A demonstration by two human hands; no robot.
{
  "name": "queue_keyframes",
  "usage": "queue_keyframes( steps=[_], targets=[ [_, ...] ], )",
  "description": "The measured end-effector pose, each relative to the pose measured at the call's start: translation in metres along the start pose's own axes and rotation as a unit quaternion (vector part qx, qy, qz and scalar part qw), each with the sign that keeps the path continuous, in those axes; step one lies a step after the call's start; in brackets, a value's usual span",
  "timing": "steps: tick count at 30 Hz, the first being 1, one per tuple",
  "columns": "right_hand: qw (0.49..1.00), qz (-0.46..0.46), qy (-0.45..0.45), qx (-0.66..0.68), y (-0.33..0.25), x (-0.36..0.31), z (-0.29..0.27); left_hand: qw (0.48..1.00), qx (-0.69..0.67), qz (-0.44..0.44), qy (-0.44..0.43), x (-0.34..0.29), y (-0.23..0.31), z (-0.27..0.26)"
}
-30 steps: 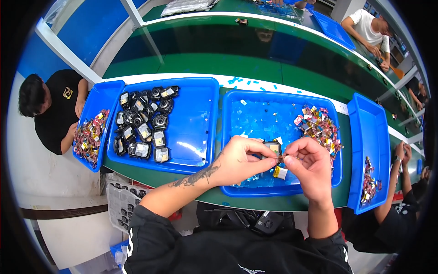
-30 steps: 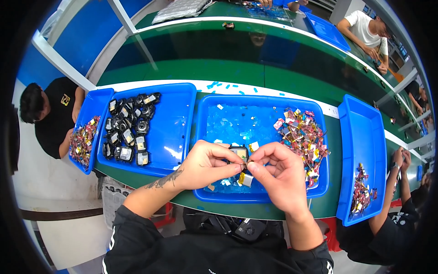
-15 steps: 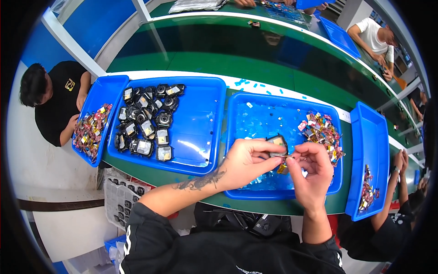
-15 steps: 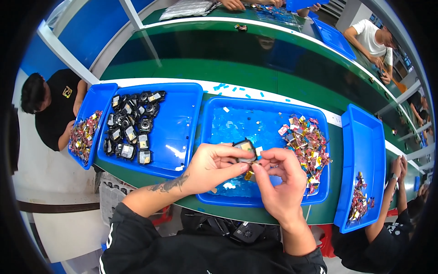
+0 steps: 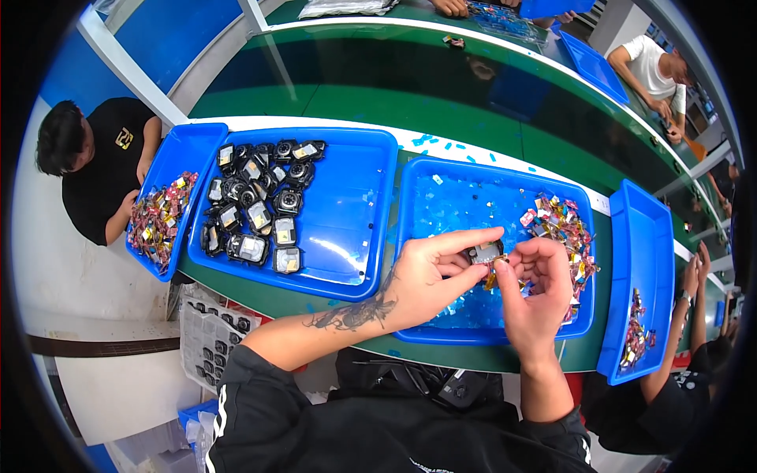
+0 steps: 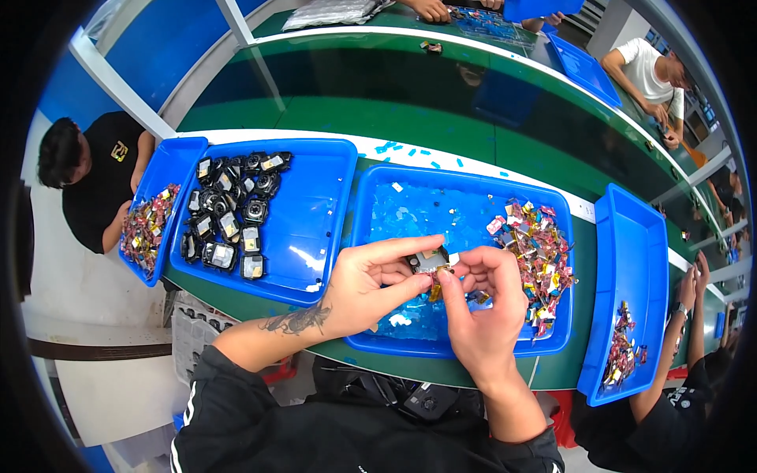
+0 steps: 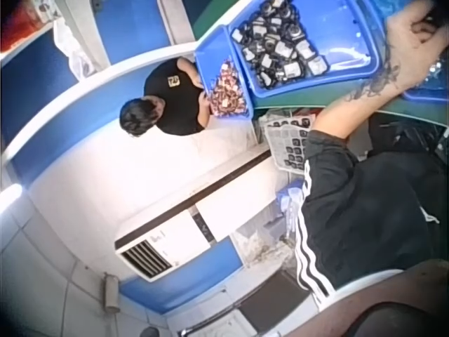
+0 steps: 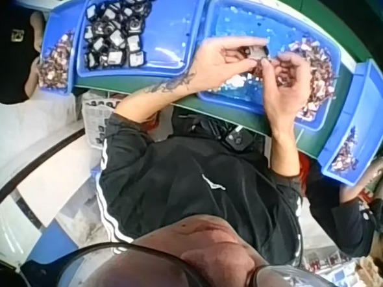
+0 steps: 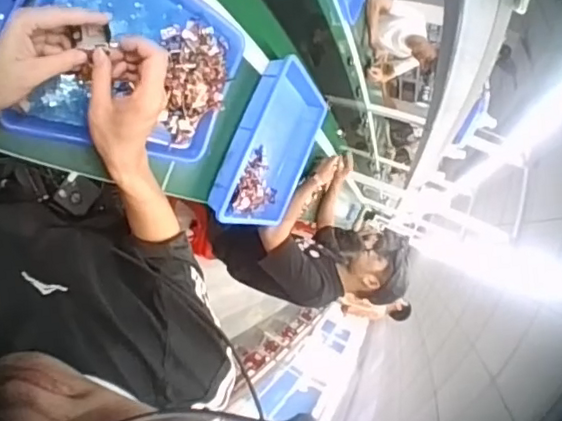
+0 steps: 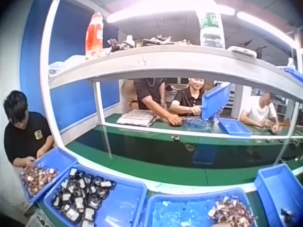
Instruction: Assembling small electronic components, specifically smartwatches, on a factory assembly line.
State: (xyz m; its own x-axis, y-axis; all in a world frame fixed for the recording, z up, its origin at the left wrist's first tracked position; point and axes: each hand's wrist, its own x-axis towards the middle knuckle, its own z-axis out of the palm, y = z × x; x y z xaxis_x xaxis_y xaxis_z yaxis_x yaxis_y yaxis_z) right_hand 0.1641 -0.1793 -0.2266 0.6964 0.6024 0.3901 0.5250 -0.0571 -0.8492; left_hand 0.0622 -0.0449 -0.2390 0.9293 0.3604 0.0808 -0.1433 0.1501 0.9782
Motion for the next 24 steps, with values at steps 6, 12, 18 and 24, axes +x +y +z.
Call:
queue_keyframes(
  steps=[6,12,18,24],
  targets=[
    [1.0,0.013,0.002,0.0,0.004,0.001,0.001,1.0,-0.014,0.006,0.003,0.003,-0.002,-0.001],
    [0.999,0.039,-0.005,-0.012,-0.005,0.001,0.007,0.998,-0.065,0.001,-0.012,0.002,-0.005,-0.002],
    [0.976,0.139,-0.069,0.156,-0.009,0.01,-0.008,0.994,-0.11,-0.019,-0.021,0.0,-0.001,0.0],
    [0.993,0.075,-0.085,0.026,-0.006,0.013,0.001,0.995,-0.101,-0.002,-0.014,0.004,-0.01,-0.004]
  ],
)
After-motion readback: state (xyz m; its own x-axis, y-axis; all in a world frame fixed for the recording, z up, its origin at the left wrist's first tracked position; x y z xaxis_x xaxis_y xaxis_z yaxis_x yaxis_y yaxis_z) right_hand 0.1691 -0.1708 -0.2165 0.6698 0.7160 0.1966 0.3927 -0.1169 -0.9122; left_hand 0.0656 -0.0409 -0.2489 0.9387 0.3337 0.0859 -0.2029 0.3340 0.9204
